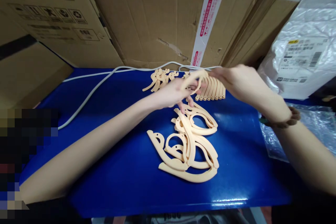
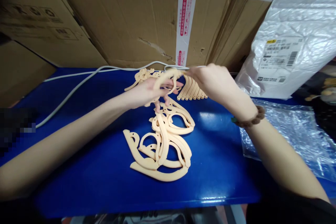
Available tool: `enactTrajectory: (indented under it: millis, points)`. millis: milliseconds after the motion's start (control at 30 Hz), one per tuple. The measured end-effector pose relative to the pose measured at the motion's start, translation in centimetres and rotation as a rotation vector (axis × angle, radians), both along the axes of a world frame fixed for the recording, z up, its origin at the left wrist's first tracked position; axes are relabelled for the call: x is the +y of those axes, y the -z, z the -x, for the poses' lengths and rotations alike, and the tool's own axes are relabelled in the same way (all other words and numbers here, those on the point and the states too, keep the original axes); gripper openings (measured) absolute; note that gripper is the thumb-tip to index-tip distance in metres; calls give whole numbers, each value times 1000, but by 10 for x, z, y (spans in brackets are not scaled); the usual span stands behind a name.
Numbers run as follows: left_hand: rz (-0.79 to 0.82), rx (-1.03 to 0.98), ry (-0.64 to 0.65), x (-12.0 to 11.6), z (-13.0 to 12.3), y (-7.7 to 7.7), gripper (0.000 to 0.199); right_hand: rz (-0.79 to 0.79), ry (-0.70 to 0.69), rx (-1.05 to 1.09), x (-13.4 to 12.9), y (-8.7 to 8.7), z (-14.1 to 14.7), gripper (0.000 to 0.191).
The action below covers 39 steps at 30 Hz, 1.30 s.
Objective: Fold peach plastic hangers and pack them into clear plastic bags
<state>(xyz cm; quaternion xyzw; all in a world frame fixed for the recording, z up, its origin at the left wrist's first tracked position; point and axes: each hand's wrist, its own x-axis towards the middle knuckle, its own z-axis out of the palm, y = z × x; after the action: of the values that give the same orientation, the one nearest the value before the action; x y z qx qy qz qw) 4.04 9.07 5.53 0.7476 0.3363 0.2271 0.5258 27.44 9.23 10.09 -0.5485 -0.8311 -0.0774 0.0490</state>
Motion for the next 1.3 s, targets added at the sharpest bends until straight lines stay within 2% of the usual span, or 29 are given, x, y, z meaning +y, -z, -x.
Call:
enactTrajectory:
  millis: [100,167,200,267,333,400,467,733,933,1067,1133,1167,1233,1267,1300]
  points:
    - [-327,180,99,-4,-5,3,51,204,-37,82,12,15,-1,31]
    - [-474,194,129,-8,-7,1,53,196,25,122,20,23,0,38]
    - [-509,181,101,-9,-8,0,52,159,69,129,24,26,0,41]
    - [-442,99,-30,-9,-9,-5,50,116,142,147,30,29,0,42]
    - [-275,-13,-153,-9,-9,-10,47,101,191,153,35,29,0,41]
    - [-117,-110,-226,-8,-9,-15,48,104,222,147,41,29,1,42]
    - [-44,-150,-261,-8,-9,-18,47,119,235,135,45,30,4,41]
    - [-17,-143,-271,-9,-8,-16,33,151,282,63,53,34,27,38]
    - [9,-247,-292,-2,-7,-9,61,153,298,42,48,37,37,39]
    - [120,-300,-413,3,-8,-14,59,174,303,41,36,22,36,40]
    - [145,-328,-470,4,-6,-16,48,249,215,81,21,9,37,38]
    - [149,-340,-486,5,-5,-18,42,317,129,130,12,2,38,37]
    - [141,-340,-482,4,-3,-19,36,524,-198,430,-7,-7,43,39]
    - [129,-332,-463,4,-3,-19,36,543,-278,538,-16,-10,46,39]
    - [110,-323,-438,2,-3,-20,38,497,-306,610,-22,-11,49,38]
